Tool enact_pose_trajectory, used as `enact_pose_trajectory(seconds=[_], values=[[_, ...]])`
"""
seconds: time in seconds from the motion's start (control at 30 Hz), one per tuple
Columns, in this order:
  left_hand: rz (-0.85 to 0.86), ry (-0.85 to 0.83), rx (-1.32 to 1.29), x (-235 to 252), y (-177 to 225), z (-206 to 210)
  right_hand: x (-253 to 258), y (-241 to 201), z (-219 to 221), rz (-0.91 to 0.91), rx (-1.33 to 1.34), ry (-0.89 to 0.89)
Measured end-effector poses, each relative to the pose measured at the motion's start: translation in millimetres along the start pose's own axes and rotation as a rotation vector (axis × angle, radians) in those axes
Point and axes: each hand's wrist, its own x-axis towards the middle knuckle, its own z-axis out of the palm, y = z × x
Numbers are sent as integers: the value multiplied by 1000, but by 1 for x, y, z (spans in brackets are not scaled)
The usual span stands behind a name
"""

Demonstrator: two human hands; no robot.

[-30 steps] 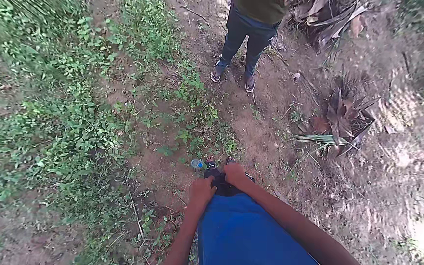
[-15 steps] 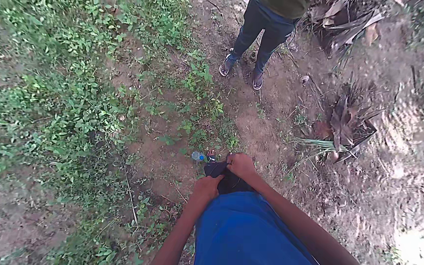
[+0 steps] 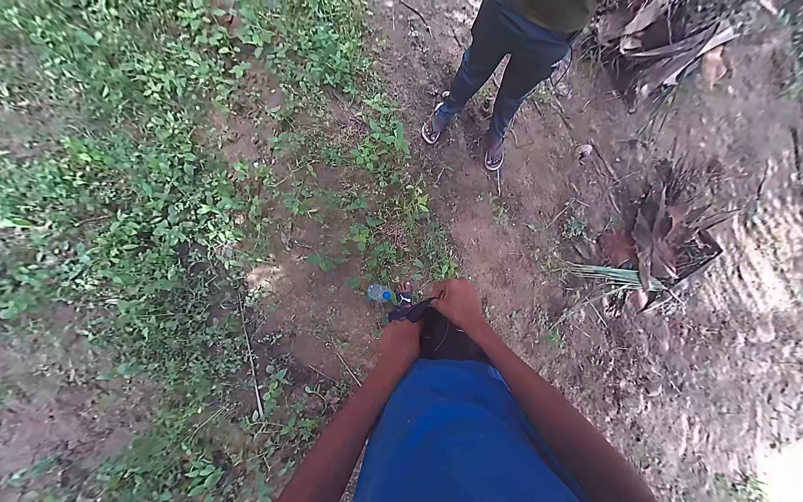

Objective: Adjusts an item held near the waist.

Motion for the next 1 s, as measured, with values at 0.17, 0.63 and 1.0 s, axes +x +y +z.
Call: enact_pose_trajectory(seconds=[0.17,0.63,1.0], values=[[187,154,133,13,5,5,4,0,4,31,23,39],[345,451,-93,-61,-29,16,-33,15,16,-497,6,621],[472,927,-192,-68,-34,52,-41,20,33,-669,-53,990]])
